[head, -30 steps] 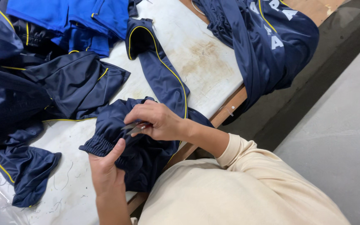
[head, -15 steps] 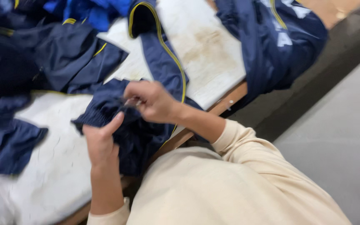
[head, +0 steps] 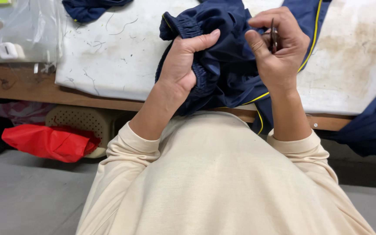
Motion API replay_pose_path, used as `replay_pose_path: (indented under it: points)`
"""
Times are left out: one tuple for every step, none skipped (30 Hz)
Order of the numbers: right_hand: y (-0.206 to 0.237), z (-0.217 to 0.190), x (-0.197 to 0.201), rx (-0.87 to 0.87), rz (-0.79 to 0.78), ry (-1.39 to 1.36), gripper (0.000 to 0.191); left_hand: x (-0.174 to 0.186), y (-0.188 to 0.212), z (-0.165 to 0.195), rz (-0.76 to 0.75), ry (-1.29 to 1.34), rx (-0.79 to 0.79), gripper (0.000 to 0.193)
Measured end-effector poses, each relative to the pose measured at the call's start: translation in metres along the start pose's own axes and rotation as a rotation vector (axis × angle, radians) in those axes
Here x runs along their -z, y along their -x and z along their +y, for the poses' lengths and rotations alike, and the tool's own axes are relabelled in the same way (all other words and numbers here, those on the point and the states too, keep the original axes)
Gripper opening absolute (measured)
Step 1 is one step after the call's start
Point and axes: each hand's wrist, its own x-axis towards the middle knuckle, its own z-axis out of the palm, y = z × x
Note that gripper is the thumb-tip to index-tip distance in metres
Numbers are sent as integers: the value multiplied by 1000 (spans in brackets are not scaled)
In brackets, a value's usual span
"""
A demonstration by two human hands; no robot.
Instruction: The person uses small scissors to trim loose threads from the waistband and seams of a navy blue garment with yellow piping. They repeatedly reposition the fabric and cut short protruding threads along the elastic and side seams.
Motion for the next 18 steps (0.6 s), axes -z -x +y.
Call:
replay_pose_path:
  points:
    - [-2,-1,-4,-42,-22,-28,14,2,1,-1,16,51,25,18]
    - [-5,-1,-8,-87,-45,-55,17,5,2,-1,33,104,52,18]
    - [-8,-1,-11,-88,-64,-82,19,8,2,-1,37,113,43,18]
    - [-10,0,-14,-90,-83,-109,20,12,4,-1,43,121,35,18]
    - [-11,1,-16,-102,-101,-117,23,16,6,-2,49,131,26,19]
    - [-12,3,-18,-114,-118,-125,26,20,8,-2,34,136,29,18]
    - [-13,5,-18,-134,-135,-117,31,25,10,-2,17,141,30,17]
    - [-14,6,-20,-152,-150,-111,35,30,11,-2,0,145,30,17]
    - [-13,8,-21,-94,-120,-109,32,34,12,-3,15,164,50,15]
    - [-12,10,-23,-38,-90,-109,29,37,13,-4,32,185,73,14]
    - [-11,12,-26,21,-60,-108,26,39,13,-5,46,205,94,12]
    - [-10,13,-28,71,-49,-97,26,41,12,-6,60,216,102,12]
    - [-8,14,-31,119,-36,-85,26,42,12,-8,74,227,111,11]
    - [-7,15,-35,167,-23,-72,27,43,11,-8,87,238,122,11]
    - [-6,15,-37,205,-32,10,22,43,11,-9,87,195,82,12]
    - [-6,15,-39,244,-40,93,19,43,10,-10,84,150,43,13]
    - [-6,15,-38,217,-52,54,17,43,10,-10,81,104,6,14]
    - [-7,15,-37,189,-62,14,16,44,9,-10,99,143,43,12]
